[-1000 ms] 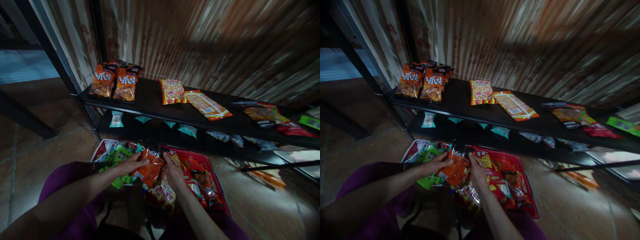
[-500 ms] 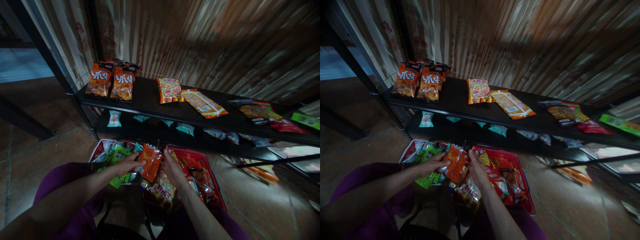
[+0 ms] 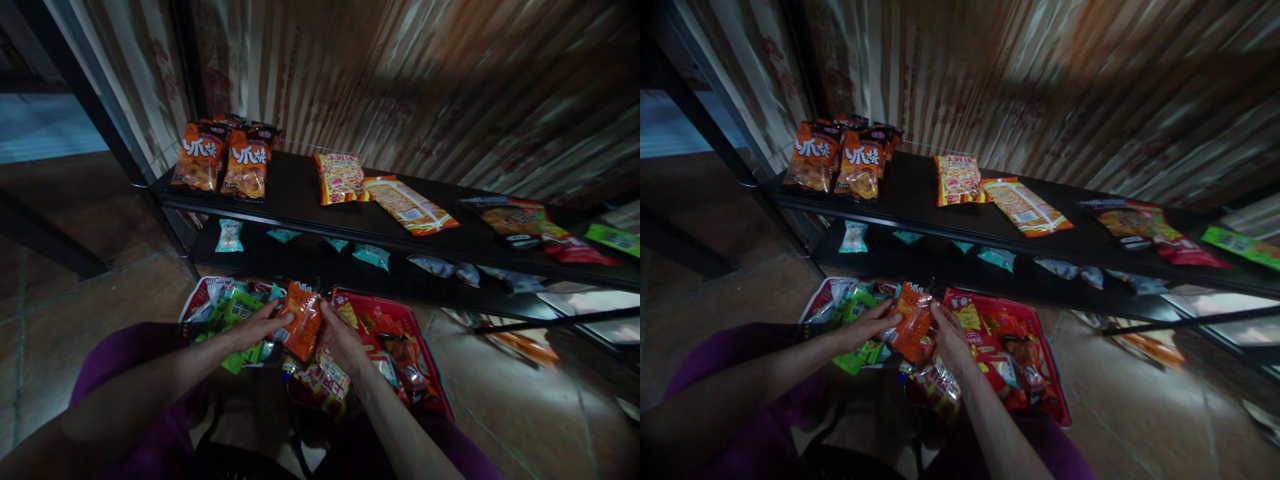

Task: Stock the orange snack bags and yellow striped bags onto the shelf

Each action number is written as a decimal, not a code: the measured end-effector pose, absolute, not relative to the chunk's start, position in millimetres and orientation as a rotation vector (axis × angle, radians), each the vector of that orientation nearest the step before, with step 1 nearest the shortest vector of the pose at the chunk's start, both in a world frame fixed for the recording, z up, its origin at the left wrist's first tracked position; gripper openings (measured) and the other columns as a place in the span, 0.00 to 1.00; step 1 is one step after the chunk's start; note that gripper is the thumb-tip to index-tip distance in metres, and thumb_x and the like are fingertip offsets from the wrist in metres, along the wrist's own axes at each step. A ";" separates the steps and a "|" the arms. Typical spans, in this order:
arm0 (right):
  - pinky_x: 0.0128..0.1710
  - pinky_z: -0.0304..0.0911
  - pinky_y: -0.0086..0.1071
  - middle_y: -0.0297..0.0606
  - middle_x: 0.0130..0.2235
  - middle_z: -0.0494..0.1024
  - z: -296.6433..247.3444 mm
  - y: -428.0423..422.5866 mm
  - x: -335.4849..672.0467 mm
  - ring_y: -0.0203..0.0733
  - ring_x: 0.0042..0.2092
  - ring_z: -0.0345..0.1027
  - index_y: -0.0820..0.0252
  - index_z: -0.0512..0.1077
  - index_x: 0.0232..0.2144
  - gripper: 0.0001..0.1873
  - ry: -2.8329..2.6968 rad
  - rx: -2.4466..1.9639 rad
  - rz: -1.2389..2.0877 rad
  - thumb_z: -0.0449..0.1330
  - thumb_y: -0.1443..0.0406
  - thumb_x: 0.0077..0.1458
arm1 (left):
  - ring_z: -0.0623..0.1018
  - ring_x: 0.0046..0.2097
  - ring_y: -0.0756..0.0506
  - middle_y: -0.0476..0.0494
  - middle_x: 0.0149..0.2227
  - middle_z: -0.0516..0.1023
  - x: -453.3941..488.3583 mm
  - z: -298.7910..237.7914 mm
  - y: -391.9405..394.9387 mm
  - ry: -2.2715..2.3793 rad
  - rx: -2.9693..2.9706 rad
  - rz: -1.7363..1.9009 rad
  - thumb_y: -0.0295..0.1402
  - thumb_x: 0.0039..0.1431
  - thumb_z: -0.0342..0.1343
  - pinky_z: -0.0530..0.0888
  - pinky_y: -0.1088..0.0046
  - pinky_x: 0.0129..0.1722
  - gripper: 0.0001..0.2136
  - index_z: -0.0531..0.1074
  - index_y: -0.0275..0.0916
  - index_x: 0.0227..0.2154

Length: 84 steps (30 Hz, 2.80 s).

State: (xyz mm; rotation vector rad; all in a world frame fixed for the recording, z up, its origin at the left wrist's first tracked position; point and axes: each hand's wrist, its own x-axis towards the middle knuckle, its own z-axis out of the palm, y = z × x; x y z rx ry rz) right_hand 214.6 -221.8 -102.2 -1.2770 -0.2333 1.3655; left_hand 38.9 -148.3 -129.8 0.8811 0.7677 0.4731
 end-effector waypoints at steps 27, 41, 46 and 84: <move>0.36 0.68 0.35 0.37 0.35 0.81 -103.3 -218.4 208.8 0.44 0.36 0.75 0.57 0.76 0.30 0.18 -0.304 -1.357 1.304 0.69 0.53 0.38 | 0.77 0.46 0.38 0.36 0.43 0.79 44.6 -114.6 -154.6 0.717 0.729 0.321 0.44 0.48 0.63 0.69 0.62 0.46 0.20 0.75 0.37 0.42; 0.40 0.72 0.39 0.39 0.51 0.75 -113.1 -233.3 208.9 0.47 0.49 0.71 0.53 0.73 0.43 0.23 -0.314 -1.385 1.494 0.69 0.58 0.42 | 0.78 0.45 0.40 0.39 0.40 0.80 52.5 -124.4 -145.2 0.759 0.527 0.558 0.44 0.45 0.64 0.72 0.64 0.46 0.21 0.75 0.35 0.39; 0.42 0.72 0.37 0.36 0.49 0.76 -112.1 -232.6 206.3 0.43 0.47 0.71 0.52 0.74 0.42 0.21 -0.329 -1.309 1.526 0.69 0.60 0.42 | 0.79 0.44 0.40 0.38 0.40 0.80 52.8 -121.0 -146.0 0.737 0.501 0.586 0.43 0.47 0.64 0.73 0.65 0.46 0.21 0.74 0.33 0.40; 0.27 0.66 0.28 0.37 0.33 0.79 -114.9 -232.2 209.1 0.38 0.32 0.70 0.58 0.77 0.35 0.21 -0.534 -1.463 1.418 0.68 0.52 0.40 | 0.78 0.42 0.43 0.38 0.43 0.78 45.1 -122.1 -144.0 0.668 0.510 0.451 0.36 0.51 0.63 0.74 0.67 0.41 0.17 0.72 0.35 0.43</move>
